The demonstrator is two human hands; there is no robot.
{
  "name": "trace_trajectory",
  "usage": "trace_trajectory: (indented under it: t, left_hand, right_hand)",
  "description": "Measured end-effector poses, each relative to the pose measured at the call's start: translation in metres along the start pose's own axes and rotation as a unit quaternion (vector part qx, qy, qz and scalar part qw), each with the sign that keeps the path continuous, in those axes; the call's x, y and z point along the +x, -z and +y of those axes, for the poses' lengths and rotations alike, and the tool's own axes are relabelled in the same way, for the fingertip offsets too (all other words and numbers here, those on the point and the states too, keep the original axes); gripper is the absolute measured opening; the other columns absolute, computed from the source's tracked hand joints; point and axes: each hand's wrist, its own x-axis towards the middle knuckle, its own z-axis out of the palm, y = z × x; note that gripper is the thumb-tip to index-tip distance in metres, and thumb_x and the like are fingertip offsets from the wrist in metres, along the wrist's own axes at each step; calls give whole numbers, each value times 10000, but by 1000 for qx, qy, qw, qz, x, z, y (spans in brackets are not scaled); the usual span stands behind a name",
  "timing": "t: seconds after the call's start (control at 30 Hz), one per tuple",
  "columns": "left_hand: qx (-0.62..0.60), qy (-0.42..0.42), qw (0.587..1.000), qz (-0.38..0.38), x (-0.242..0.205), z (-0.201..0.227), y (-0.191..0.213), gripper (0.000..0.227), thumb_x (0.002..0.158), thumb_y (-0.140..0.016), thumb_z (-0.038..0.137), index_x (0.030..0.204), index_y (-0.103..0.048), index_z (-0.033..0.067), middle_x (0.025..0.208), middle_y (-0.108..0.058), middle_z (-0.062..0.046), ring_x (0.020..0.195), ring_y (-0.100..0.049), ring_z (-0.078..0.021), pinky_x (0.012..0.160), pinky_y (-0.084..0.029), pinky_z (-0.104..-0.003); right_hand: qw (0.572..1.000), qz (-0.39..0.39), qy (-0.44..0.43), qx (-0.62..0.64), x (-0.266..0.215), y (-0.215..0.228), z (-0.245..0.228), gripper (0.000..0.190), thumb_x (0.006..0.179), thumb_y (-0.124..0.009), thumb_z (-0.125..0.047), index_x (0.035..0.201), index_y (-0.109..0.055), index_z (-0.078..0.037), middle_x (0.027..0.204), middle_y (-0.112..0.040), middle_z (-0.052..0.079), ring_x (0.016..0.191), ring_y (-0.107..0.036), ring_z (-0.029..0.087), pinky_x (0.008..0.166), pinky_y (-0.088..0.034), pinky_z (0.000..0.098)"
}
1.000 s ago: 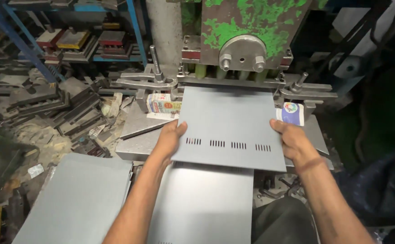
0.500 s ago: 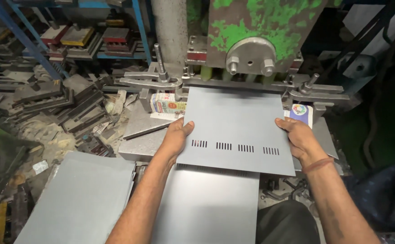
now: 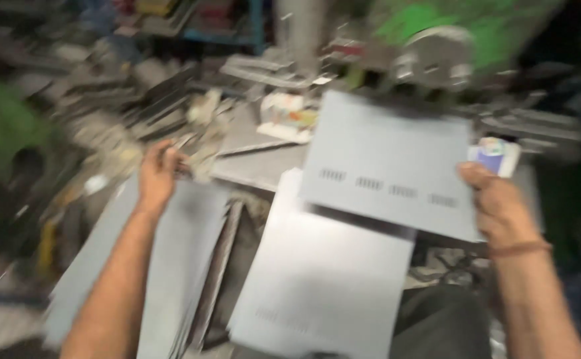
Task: Feeding metal sheets into a stamping press to create slots.
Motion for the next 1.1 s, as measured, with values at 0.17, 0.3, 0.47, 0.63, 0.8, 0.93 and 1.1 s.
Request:
trace_trajectory:
  t: [0.17,0.3,0.47,0.63,0.8,0.93,1.1]
  left_hand:
    - [583,-5,796,162,-183,-169,178,725,1008,-448,474,1517,-397,-40,1516,-410,-316,1371,-369,-505,1123,-267,-598]
    - [562,153,787,201,-294,-147,166,811,982,-426,536,1568,-342,-18,1604,-305,-339,1490,-246,-513,1194,-115,-657]
    - [415,355,820,170,-323,-53,195,939,838,-761,398,1532,-323,-60,1425,-462,-366,1247,-535,-478,1039,-458,-533]
    - [311,402,859,54,-298,19,234,552,858,-819,405,665,-644,-81,556,-528,-127,457,-466,-227,413,-405,-366]
    - [237,142,956,101,-251,188,185,229,967,-667,-27,1108,-695,-205,828,-705,-234,514,-412,-204,416,-331,-313]
    - [182,41,982,34,-212,169,123,177,985,-653,-60,1113,-673,-180,780,-593,-180,626,-416,-187,579,-374,-266]
    - [-56,128,986,-94,-193,156,-61,380,931,-552,51,1277,-680,-38,924,-764,-161,738,-650,-199,699,-545,-335]
  right_hand:
    - [979,-118,164,-1,-20,-7,84,390,1077,-472,-171,1455,-512,-84,1332,-519,-1,1175,-470,90,857,-334,203]
    - [967,-110,228,-9,-54,-9,189,379,1085,-515,7,1455,-450,59,1144,-428,53,1036,-427,128,927,-382,256]
    - [948,-7,311,-62,-90,-10,231,402,1029,-547,252,1413,-432,225,1138,-455,248,1053,-499,300,1016,-460,385]
    - [905,43,419,-58,-124,-27,179,335,1100,-555,306,1411,-445,248,1317,-550,410,1249,-592,457,1147,-512,522]
    - [962,-176,201,55,-134,-65,132,254,995,-560,-84,1218,-619,24,1027,-726,182,904,-718,284,837,-598,414]
    - [954,-298,5,-13,-141,-97,82,501,932,-565,-309,1310,-663,6,1044,-808,190,849,-772,259,754,-619,350]
    - [979,-16,158,-130,-95,-46,126,408,1015,-504,-294,1302,-676,-60,1322,-712,79,1216,-660,173,1074,-482,308]
